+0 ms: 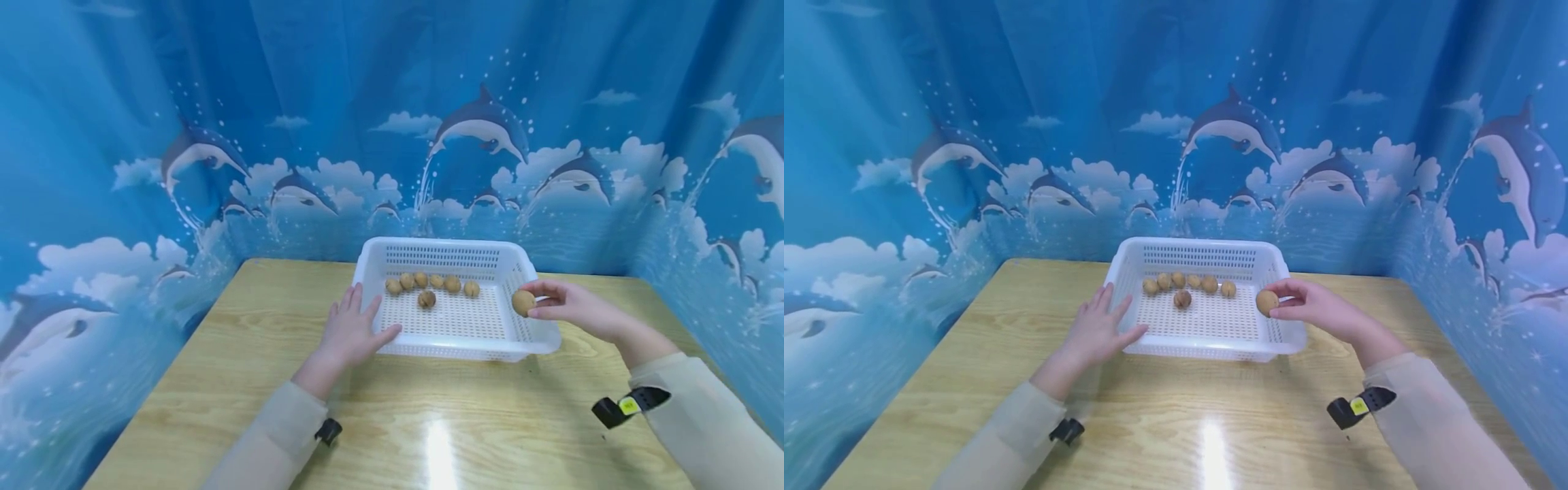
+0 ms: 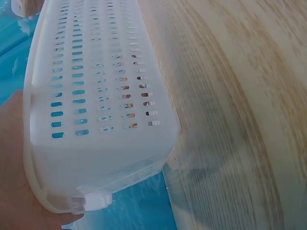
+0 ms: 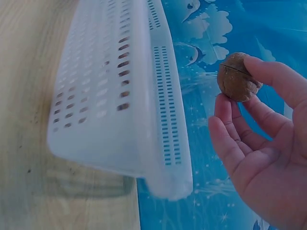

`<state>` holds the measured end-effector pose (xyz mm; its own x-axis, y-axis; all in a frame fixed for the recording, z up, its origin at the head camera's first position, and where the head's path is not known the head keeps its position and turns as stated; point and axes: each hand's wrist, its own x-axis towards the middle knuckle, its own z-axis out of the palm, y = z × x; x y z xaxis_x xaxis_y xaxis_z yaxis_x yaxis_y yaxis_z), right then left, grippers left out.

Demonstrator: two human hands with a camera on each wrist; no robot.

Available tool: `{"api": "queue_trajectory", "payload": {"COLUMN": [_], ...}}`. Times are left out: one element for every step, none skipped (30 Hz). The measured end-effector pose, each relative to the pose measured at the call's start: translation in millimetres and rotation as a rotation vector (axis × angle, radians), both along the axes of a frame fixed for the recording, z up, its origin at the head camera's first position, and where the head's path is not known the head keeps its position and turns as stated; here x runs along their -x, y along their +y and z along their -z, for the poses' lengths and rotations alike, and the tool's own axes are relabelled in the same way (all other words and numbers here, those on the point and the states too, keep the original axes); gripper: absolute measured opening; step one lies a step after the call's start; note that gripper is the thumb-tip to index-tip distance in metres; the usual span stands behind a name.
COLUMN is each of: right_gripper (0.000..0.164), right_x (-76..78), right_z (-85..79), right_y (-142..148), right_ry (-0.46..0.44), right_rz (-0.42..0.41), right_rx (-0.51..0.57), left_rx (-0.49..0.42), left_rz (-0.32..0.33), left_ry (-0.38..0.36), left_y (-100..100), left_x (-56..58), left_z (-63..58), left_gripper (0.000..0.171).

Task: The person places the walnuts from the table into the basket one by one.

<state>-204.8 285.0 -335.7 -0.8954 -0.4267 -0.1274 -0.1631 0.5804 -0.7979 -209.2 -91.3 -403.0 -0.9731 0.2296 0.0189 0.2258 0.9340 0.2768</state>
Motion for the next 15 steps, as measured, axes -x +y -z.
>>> {"api": "queue_trajectory", "payload": {"right_gripper": [0.058,0.058,0.059,0.059,0.06,0.06,0.06,0.06,0.061,0.061,0.062,0.063,0.063,0.063,0.063], "right_x": [4.3,8.6,12.5,16.3,20.0,23.3,26.4,29.2,32.0,34.8,37.6,40.4,43.5,46.7,50.1], "right_z": [-2.0,-3.5,-4.9,-6.1,-6.9,-7.7,-8.2,-8.7,-9.1,-9.5,-9.7,-10.0,-9.8,-9.6,-9.2], "right_y": [-3.9,-7.4,-10.7,-13.6,-16.2,-18.8,-20.9,-23.2,-25.6,-28.1,-30.6,-33.3,-35.9,-38.8,-41.2], "right_ry": [-0.003,-0.001,-0.001,-0.002,-0.002,-0.004,-0.006,-0.012,-0.017,-0.022,-0.026,-0.031,-0.035,-0.039,-0.043], "right_rz": [-0.002,-0.006,-0.009,-0.011,-0.014,-0.018,-0.02,-0.021,-0.022,-0.022,-0.023,-0.022,-0.022,-0.024,-0.026], "right_rx": [-0.009,-0.015,-0.018,-0.022,-0.026,-0.027,-0.027,-0.029,-0.035,-0.042,-0.052,-0.062,-0.068,-0.071,-0.075], "left_rx": [0.0,-0.002,-0.008,-0.01,-0.014,-0.016,-0.017,-0.018,-0.015,-0.013,-0.008,-0.003,0.002,0.007,0.011], "left_rz": [-0.002,-0.003,-0.002,-0.002,-0.002,-0.003,-0.001,0.0,0.0,-0.003,-0.004,-0.006,-0.007,-0.01,-0.011], "left_ry": [-0.001,0.0,0.003,0.002,0.004,0.005,0.004,0.005,0.004,0.001,0.001,0.0,0.001,0.001,-0.002], "left_y": [0.1,0.1,0.1,0.2,0.2,0.3,0.5,0.6,0.8,1.1,1.3,1.5,1.7,1.8,2.0], "left_x": [-0.2,-0.3,-0.5,-0.5,-0.7,-0.8,-0.8,-0.7,-0.7,-0.5,-0.5,-0.4,-0.3,-0.3,-0.5], "left_z": [0.0,0.1,0.2,0.4,0.4,0.5,0.6,0.9,1.0,1.1,1.1,0.9,0.9,0.9,0.6], "left_gripper": [0.081,0.081,0.08,0.08,0.08,0.08,0.081,0.081,0.081,0.081,0.081,0.081,0.081,0.082,0.082]}}
